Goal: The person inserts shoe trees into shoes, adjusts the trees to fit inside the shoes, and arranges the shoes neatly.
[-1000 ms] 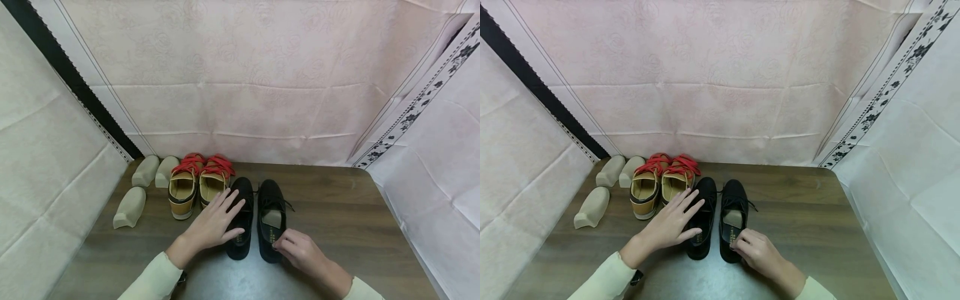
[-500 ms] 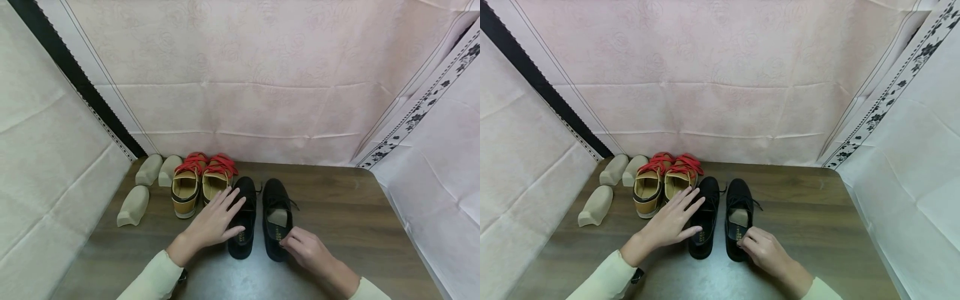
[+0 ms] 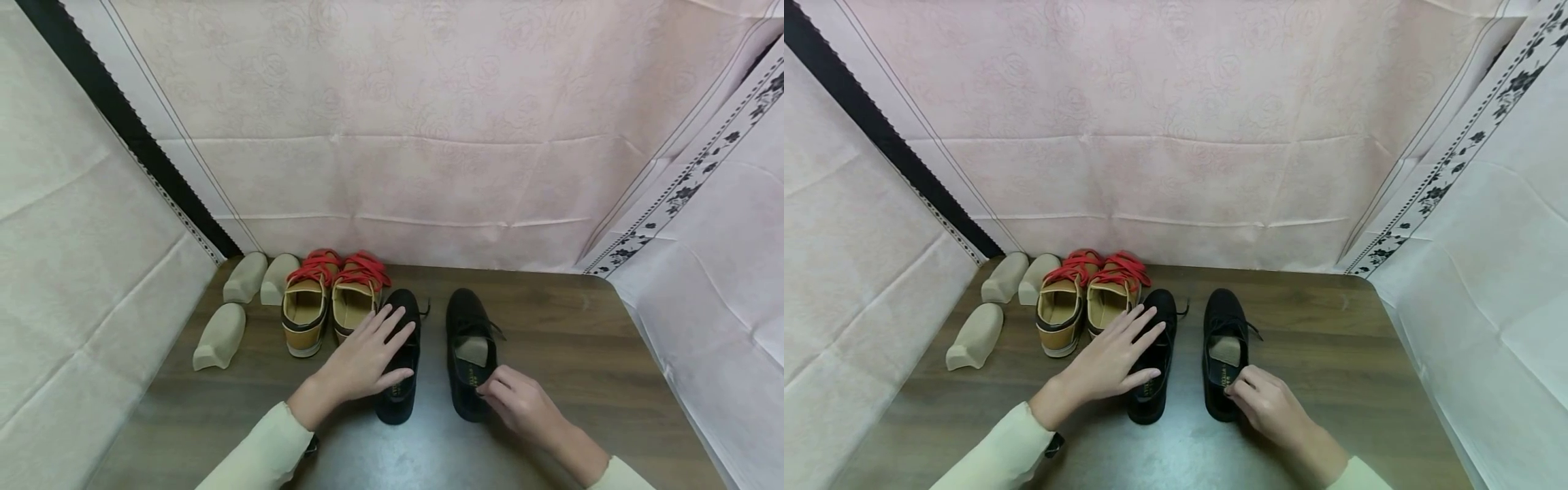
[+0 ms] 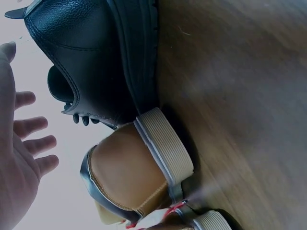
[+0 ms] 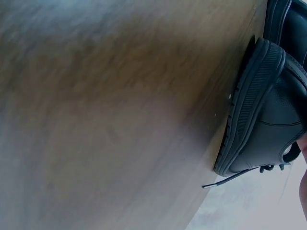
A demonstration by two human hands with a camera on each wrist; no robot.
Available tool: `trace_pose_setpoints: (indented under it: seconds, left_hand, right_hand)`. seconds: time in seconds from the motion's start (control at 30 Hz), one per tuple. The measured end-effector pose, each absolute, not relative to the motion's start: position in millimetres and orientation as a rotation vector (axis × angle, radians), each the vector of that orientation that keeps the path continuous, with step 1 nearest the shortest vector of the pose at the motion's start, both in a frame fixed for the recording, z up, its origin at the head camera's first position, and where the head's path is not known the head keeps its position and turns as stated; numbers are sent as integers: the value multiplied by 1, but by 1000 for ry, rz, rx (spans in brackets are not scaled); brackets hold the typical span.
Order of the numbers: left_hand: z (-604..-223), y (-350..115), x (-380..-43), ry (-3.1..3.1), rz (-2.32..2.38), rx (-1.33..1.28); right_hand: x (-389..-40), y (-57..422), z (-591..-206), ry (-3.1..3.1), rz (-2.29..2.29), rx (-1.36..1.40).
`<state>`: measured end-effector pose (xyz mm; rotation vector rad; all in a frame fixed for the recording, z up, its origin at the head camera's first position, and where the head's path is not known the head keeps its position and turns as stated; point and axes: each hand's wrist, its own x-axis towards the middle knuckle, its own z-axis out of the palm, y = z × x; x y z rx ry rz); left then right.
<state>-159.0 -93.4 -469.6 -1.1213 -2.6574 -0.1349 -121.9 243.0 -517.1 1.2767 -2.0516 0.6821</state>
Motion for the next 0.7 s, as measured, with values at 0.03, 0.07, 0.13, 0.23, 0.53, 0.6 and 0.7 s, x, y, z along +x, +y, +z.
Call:
trace_pose_setpoints:
  seconds: [0.03, 0.07, 0.13, 0.23, 0.53, 0.6, 0.7]
  left_hand:
    - [-469, -92, -160, -2662, -126, -1124]
    - [-469, -90, -160, -2667, -119, -1127]
    - [-469, -87, -161, -2668, -102, -1134]
    - [-468, -81, -162, -2663, -83, -1144]
    - [-470, -68, -167, -2644, -28, -1172]
    - [-470, -66, -167, -2645, -14, -1175]
    - [-468, -65, -168, -2634, -2, -1181]
  right_hand:
    - [-123, 245, -517, -2050, 685, 1273]
    - [-123, 246, -518, -2045, 680, 1268]
    - [-125, 250, -518, -2032, 669, 1260]
    - [-126, 256, -519, -2047, 667, 1239]
    - [-129, 275, -520, -2128, 632, 1160]
    - [-130, 278, -519, -2135, 624, 1143]
    - [-132, 282, -519, -2127, 581, 1103]
